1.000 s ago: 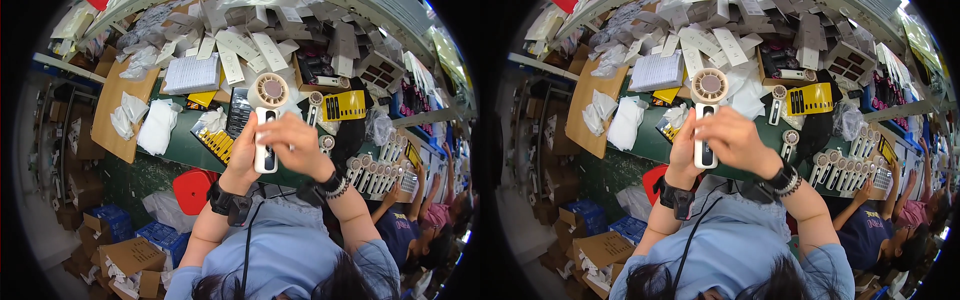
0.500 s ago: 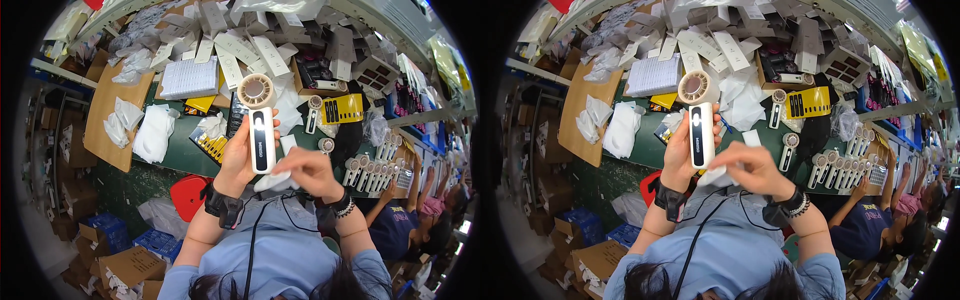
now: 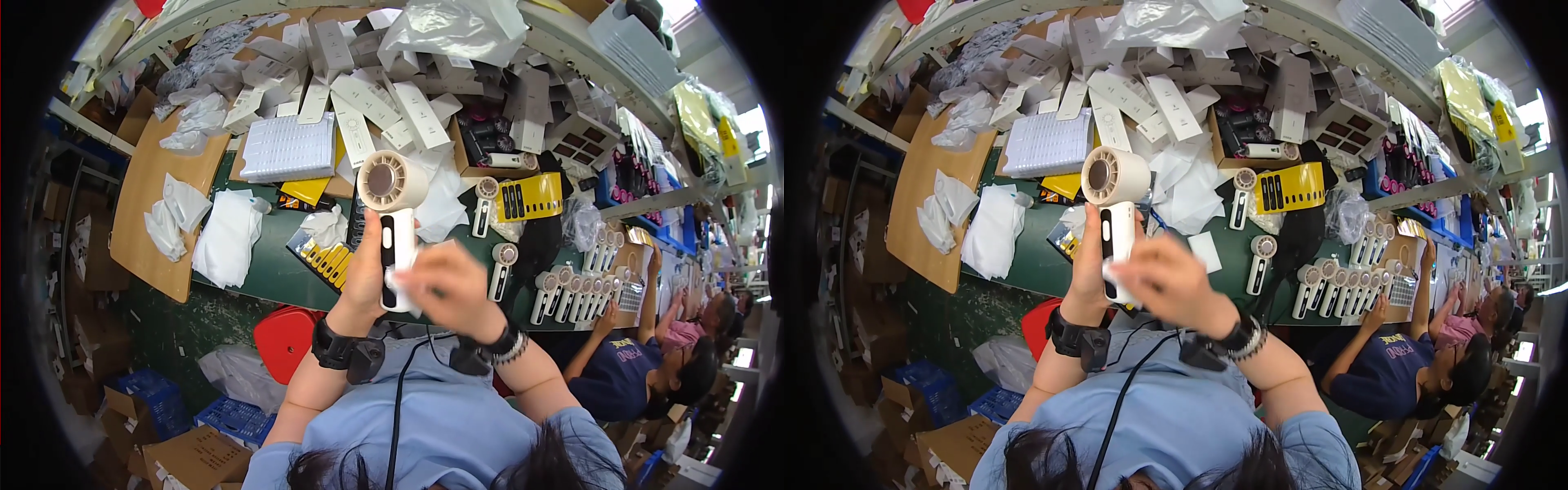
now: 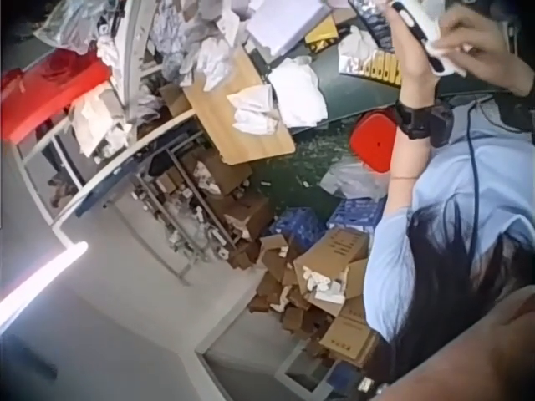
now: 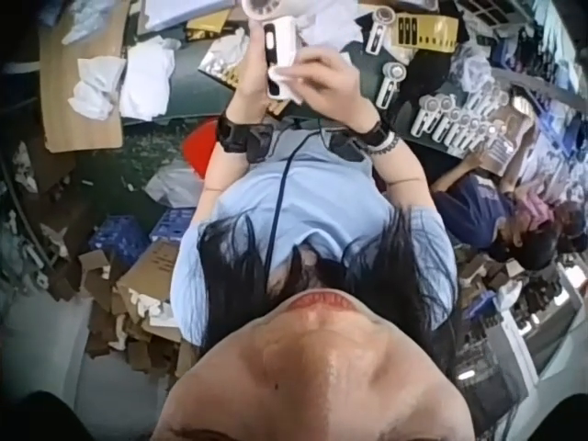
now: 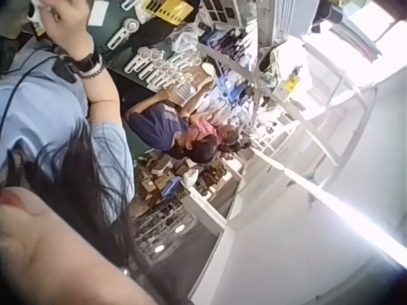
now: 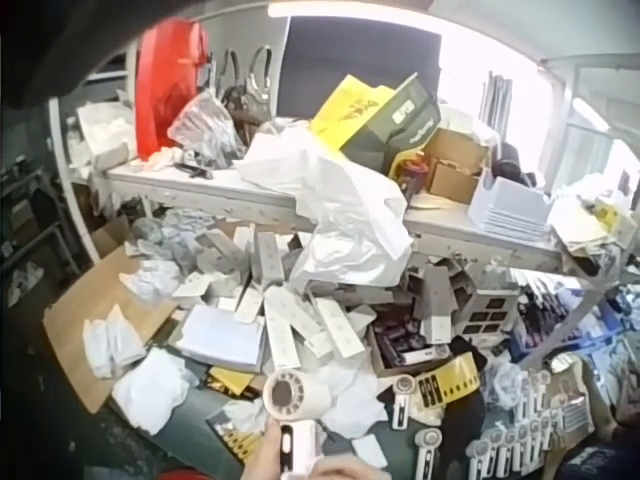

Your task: The person wipes a handheld fan with a cloth, turning it over to clean the handle and the fan head. After setting the fan down and picking up a plastic bag, they resume wiping the fan before placing it on the table.

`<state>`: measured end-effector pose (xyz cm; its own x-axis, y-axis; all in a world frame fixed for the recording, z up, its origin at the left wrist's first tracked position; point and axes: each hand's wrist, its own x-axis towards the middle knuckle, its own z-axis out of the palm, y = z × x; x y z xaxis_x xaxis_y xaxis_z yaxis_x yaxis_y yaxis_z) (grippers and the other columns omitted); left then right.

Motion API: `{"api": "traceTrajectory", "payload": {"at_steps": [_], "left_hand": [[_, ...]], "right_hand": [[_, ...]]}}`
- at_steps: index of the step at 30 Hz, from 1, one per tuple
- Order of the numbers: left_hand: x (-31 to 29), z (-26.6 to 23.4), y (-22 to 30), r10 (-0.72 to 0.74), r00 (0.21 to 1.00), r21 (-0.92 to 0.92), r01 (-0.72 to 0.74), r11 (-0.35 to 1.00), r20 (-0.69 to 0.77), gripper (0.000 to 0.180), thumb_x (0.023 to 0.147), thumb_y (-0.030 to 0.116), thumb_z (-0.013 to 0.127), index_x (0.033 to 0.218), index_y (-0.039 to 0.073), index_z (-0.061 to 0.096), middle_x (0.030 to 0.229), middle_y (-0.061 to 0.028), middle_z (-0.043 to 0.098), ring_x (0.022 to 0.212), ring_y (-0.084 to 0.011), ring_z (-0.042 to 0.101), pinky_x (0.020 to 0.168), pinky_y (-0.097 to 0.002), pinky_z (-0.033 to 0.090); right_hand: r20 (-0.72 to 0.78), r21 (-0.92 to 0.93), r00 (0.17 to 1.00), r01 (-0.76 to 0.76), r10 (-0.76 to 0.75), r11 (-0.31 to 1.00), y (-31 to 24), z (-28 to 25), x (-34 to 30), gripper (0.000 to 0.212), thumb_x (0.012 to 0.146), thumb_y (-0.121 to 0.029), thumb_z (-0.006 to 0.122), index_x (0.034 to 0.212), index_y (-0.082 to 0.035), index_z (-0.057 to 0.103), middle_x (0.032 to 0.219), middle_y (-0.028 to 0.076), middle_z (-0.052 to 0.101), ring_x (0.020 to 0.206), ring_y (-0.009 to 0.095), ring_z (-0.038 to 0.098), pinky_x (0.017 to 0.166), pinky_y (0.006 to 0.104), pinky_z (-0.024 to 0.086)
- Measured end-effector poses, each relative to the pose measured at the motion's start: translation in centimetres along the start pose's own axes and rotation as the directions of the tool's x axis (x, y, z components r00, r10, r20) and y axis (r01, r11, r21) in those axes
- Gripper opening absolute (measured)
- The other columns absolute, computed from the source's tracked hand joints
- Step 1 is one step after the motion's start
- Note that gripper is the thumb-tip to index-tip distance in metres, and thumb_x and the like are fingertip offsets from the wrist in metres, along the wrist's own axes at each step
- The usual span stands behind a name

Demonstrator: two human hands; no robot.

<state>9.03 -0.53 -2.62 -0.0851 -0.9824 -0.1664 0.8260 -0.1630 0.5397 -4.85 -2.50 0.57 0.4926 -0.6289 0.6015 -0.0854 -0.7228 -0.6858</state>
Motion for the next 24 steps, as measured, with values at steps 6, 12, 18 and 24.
{"api": "traceTrajectory", "payload": {"at_steps": [6, 12, 18, 24], "left_hand": [[0.4, 3.5, 0.7, -0.049, 0.962, 0.117, 0.083, 0.99, -0.269, 0.054, 0.094, 0.051, 0.028, 0.11, 0.005, 0.051, 0.081, -0.0042, 0.06, 0.066, -0.0116, 0.059, 0.056, -0.0238, 0.048], [0.9, 1.3, 0.4, -0.066, 0.98, 0.14, 0.093, 0.986, -0.187, 0.057, 0.094, 0.051, 0.029, 0.111, 0.002, 0.05, 0.078, -0.0058, 0.059, 0.067, -0.0113, 0.057, 0.057, -0.0242, 0.047], [4.2, 0.0, -2.3, -0.216, 0.965, -0.016, 0.221, 0.975, 0.147, 0.057, 0.092, 0.05, 0.037, 0.116, 0.0, 0.046, 0.071, -0.0058, 0.051, 0.058, -0.0146, 0.048, 0.05, -0.0238, 0.041], [2.4, -0.3, -1.9, -0.286, 0.911, 0.012, 0.296, 0.955, 0.297, 0.047, 0.092, 0.05, 0.038, 0.109, 0.008, 0.049, 0.069, 0.0002, 0.048, 0.051, -0.0109, 0.043, 0.045, -0.0242, 0.038]], "right_hand": [[0.113, -0.049, 0.989, 0.105, -0.099, 0.993, -0.1, -1.3, 1.5, 0.025, 0.068, 0.003, 0.068, 0.09, -0.009, 0.069, 0.079, 0.006, 0.057, 0.064, 0.018, 0.055, 0.057, 0.0269, 0.046], [0.056, -0.116, 0.997, 0.066, -0.06, 0.991, -0.7, -0.2, 0.6, 0.024, 0.07, 0.003, 0.066, 0.092, -0.006, 0.068, 0.082, 0.007, 0.058, 0.068, 0.021, 0.059, 0.058, 0.0282, 0.049], [0.244, -0.059, 0.967, -0.055, 0.067, 0.997, -0.9, -4.6, -4.5, 0.017, 0.073, 0.0, 0.067, 0.091, -0.002, 0.066, 0.086, 0.01, 0.06, 0.073, 0.022, 0.061, 0.062, 0.0288, 0.05], [-0.35, 0.159, 0.873, -0.301, 0.339, 0.94, -1.8, -5.0, -5.6, 0.011, 0.083, -0.009, 0.062, 0.089, -0.001, 0.064, 0.081, 0.01, 0.056, 0.072, 0.02, 0.056, 0.063, 0.0281, 0.045]]}}
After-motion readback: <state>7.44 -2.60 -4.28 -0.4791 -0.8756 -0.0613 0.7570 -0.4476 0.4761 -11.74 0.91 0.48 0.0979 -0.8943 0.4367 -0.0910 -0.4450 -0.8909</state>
